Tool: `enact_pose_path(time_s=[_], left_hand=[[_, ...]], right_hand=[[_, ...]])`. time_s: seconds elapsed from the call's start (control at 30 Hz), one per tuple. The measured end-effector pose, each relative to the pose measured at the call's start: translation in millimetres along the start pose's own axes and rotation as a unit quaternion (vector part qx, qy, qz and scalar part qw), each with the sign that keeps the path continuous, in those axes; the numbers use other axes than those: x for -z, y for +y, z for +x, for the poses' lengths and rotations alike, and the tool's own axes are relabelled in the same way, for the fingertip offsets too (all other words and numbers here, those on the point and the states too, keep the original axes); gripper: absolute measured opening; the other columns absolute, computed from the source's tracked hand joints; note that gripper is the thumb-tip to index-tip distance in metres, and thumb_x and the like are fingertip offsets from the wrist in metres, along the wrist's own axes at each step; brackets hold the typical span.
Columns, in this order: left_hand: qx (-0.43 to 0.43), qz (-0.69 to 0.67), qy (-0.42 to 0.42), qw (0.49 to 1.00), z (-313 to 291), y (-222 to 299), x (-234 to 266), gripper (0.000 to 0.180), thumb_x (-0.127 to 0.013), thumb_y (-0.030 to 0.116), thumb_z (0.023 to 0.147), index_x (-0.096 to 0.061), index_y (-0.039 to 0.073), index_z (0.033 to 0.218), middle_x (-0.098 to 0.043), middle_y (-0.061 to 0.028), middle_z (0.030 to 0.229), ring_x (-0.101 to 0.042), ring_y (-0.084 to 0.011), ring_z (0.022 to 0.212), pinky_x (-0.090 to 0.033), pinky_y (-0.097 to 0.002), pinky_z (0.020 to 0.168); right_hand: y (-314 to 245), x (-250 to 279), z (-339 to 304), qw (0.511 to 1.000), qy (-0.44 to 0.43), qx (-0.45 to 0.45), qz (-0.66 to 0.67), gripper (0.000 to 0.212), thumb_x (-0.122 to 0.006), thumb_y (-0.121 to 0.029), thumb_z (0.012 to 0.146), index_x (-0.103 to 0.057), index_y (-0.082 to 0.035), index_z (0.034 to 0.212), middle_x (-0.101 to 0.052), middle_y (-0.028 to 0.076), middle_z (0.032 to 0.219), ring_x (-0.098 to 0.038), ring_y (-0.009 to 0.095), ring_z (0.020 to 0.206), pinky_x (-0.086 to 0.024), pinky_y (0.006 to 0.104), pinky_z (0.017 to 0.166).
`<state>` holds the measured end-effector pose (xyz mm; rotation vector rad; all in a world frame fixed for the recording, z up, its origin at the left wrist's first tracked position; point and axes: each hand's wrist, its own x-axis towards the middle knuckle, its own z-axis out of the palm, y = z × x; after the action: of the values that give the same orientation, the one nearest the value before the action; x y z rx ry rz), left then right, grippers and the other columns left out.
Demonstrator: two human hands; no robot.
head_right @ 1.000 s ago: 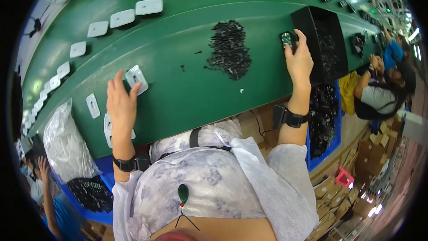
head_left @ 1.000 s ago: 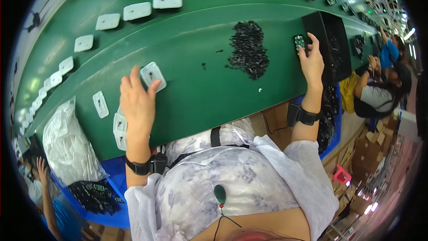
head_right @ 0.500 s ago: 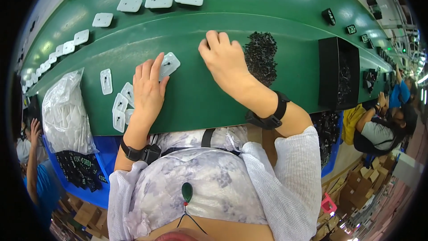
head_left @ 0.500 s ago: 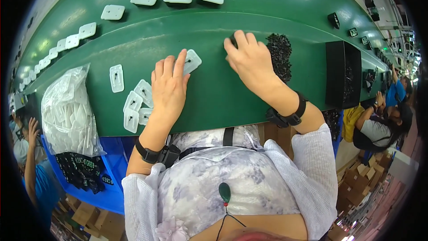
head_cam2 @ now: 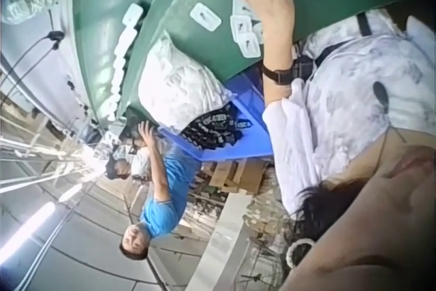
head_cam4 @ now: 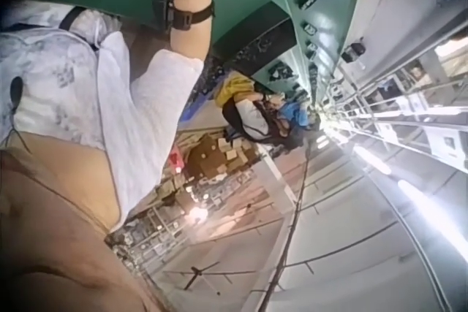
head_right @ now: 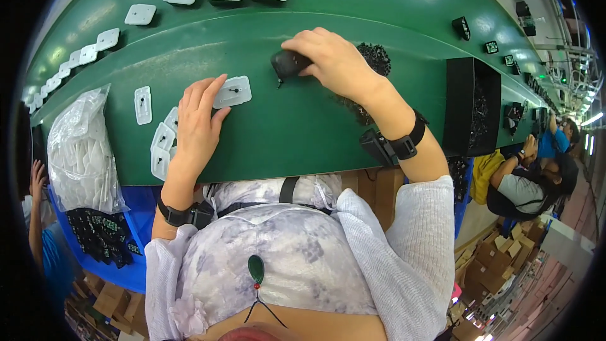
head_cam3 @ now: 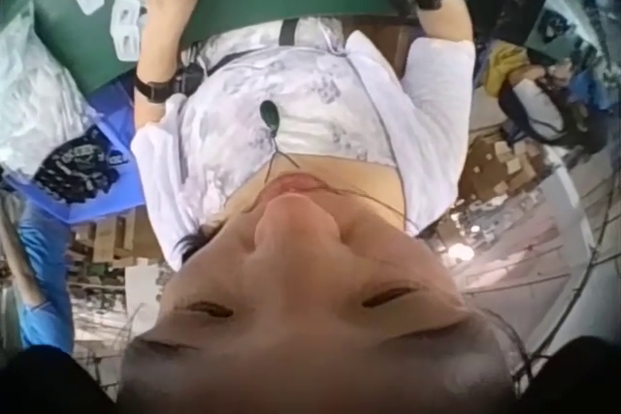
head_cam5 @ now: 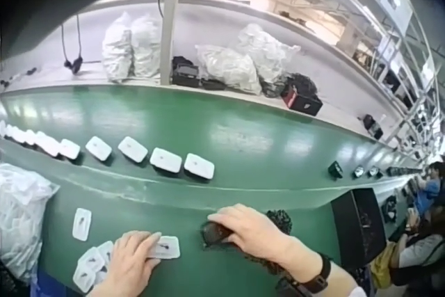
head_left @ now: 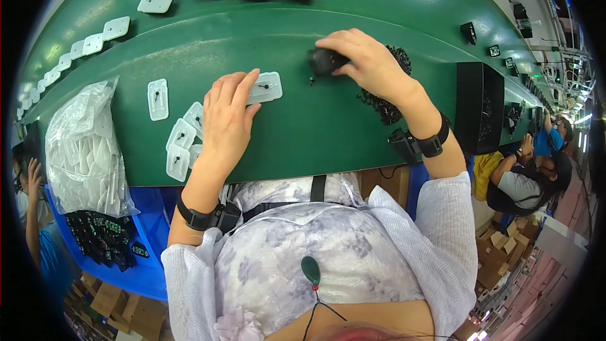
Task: The person picks up a black housing, inserts a circuit board, and presses a white cover onto the assembly before placing it on the workbench. They then pick up a small black component, insert it into a white base, and set it aside.
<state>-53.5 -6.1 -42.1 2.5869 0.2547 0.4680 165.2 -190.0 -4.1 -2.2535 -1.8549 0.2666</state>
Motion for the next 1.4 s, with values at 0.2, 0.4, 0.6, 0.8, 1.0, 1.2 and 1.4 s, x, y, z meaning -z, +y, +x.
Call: enact_pose_path(time_s=[0.2,0.4,0.6,0.8,1.0,1.2,1.4], left_hand=[[0.093,-0.428,-0.007,0.899,12.0,23.9,10.3,0.045,-0.062,0.013,0.090,-0.048,0.006,0.133,-0.053,-0.0112,0.127,-0.050,-0.0247,0.119,-0.040,-0.0364,0.099],[0.189,-0.703,-0.167,0.666,27.2,46.5,23.0,0.040,-0.054,0.018,0.097,-0.047,0.006,0.134,-0.056,-0.0066,0.127,-0.057,-0.0122,0.104,-0.050,-0.0234,0.080],[0.170,-0.702,-0.130,0.680,19.5,46.6,20.9,0.037,-0.050,0.021,0.098,-0.046,0.004,0.131,-0.052,-0.0172,0.134,-0.061,-0.0157,0.101,-0.053,-0.0242,0.070],[0.167,-0.695,-0.068,0.697,17.4,42.3,13.9,0.025,-0.052,0.015,0.097,-0.051,0.003,0.119,-0.059,-0.0121,0.125,-0.059,-0.0110,0.099,-0.052,-0.0225,0.073],[0.110,-0.482,0.066,0.867,5.1,7.1,9.3,0.042,-0.050,0.014,0.096,-0.044,0.000,0.136,-0.051,-0.0154,0.136,-0.047,-0.0237,0.128,-0.034,-0.0349,0.108],[0.113,-0.291,0.107,0.944,-14.7,-12.5,23.4,0.043,-0.046,-0.002,0.092,-0.050,0.006,0.134,-0.048,-0.0133,0.140,-0.042,-0.0279,0.133,-0.032,-0.0423,0.109],[0.067,-0.143,0.033,0.987,-23.5,-13.8,17.0,0.055,-0.042,-0.011,0.084,-0.052,0.011,0.133,-0.049,-0.0076,0.140,-0.042,-0.0272,0.133,-0.028,-0.0472,0.111]], right_hand=[[-38.6,-15.4,-11.6,0.691,0.037,-0.076,0.718,0.057,-0.062,-0.029,0.092,-0.038,-0.002,0.137,-0.058,0.012,0.120,-0.059,0.024,0.110,-0.049,0.0359,0.093],[-86.4,-31.4,-15.7,0.527,-0.010,-0.081,0.846,0.066,-0.051,-0.046,0.093,-0.034,-0.003,0.141,-0.056,0.010,0.121,-0.061,0.024,0.103,-0.052,0.0406,0.086],[-91.1,-36.7,-13.3,0.512,-0.008,-0.063,0.857,0.060,-0.048,-0.044,0.095,-0.038,-0.003,0.137,-0.058,0.011,0.117,-0.061,0.026,0.102,-0.052,0.0417,0.085],[-94.6,-36.8,-10.1,0.525,-0.020,-0.066,0.849,0.056,-0.049,-0.043,0.096,-0.042,-0.002,0.134,-0.058,0.010,0.116,-0.061,0.025,0.103,-0.052,0.0431,0.085],[-79.3,-33.3,-2.5,0.761,0.169,-0.135,0.612,0.053,-0.065,-0.022,0.092,-0.044,0.001,0.134,-0.057,0.007,0.123,-0.055,0.016,0.111,-0.043,0.0317,0.096],[-82.0,-26.5,21.8,0.971,0.205,-0.054,0.106,0.043,-0.075,-0.017,0.075,-0.064,-0.010,0.115,-0.065,0.009,0.102,-0.059,0.026,0.092,-0.048,0.0334,0.081],[-100.5,-26.3,44.6,0.992,0.126,0.018,-0.004,0.042,-0.074,-0.021,0.072,-0.063,-0.008,0.109,-0.065,0.004,0.099,-0.059,0.023,0.088,-0.050,0.0337,0.075]])
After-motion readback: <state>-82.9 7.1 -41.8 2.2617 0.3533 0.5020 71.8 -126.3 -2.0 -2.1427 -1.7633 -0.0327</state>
